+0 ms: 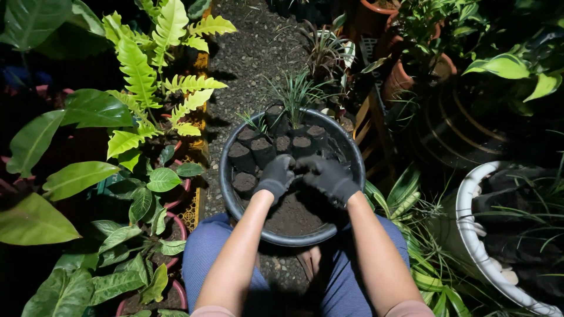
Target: The person is sitting on the ground and arranging small, cylindrical soil plugs into a black pot. They use gloved hands to pick up the plugs and place them into the pot, filling the gaps with loose soil.
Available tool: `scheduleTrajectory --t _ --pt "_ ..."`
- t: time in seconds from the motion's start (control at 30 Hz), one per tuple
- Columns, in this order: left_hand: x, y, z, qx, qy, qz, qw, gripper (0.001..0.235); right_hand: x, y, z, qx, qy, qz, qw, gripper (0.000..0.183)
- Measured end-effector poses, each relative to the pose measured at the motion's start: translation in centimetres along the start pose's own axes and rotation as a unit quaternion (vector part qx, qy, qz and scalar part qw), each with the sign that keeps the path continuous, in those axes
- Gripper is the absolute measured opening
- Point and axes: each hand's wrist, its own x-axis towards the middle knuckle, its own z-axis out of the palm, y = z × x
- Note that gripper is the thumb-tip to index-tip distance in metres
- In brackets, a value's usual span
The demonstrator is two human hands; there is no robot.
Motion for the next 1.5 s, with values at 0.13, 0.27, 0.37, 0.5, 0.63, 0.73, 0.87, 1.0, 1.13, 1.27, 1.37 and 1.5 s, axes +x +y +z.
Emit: scheduleTrajectory --t 0.13,0.27,0.37,0.5,0.63,0.73,0.87,1.0,1.13,1.27,1.37,1.5 --pt "2.7 -1.6 0.2 -0.032 -0.009 0.025 0.999 0.047 0.8 2.1 2.3 -0.272 -0.106 0.044 0.955 0.044" --pt "3.3 -2.1 0.7 -0.063 0.034 0.049 0.996 0.041 3.0 6.3 4.8 -0.320 -0.109 0.006 0.941 0.029" --pt "4.1 -2.7 1.7 -0.143 0.062 0.063 0.986 0.037 1.2 2.5 2.8 -0.132 -0.061 0.095 0.985 0.020" --pt "2.2 -0.4 -0.2 -0.510 0.071 0.027 0.857 0.037 2.4 5.5 0.3 -0.052 -0.084 0.124 0.987 0.029" --pt "3.0 -3.9 0.5 -0.584 0.085 -0.054 0.806 0.041 2.9 7.0 -0.4 -0.155 0.006 0.095 0.983 0.024" --pt "1.6 -4.7 4.3 -0.534 0.107 -0.050 0.837 0.053 3.0 7.9 -0.2 -0.114 0.048 0.109 0.986 0.023" --pt "0.4 -1.6 5.3 -0.684 0.112 -0.054 0.719 0.043 3.5 7.8 0.1 -0.101 0.065 0.107 0.987 0.025" --pt "-2.8 1.6 2.6 -0.673 0.112 -0.054 0.729 0.048 2.9 0.6 -1.8 0.079 0.097 0.166 0.978 0.021" --pt "-1.8 0.9 4.2 -0.646 0.145 -0.048 0.748 0.053 2.3 0.6 -2.2 -0.084 0.082 0.118 0.986 0.028" --pt "-1.2 -0.3 5.0 -0.600 0.161 -0.038 0.783 0.047 3.4 -2.2 -2.1 0.246 0.140 0.278 0.918 0.033" --pt "1.2 -2.2 6.7 -0.584 0.204 -0.066 0.783 0.028 2.5 -7.1 -1.9 0.230 0.110 0.219 0.942 0.025" --pt "2.4 -3.9 7.0 -0.485 0.223 -0.131 0.835 0.020 2.4 1.3 -0.4 -0.084 0.095 -0.058 0.990 0.027"
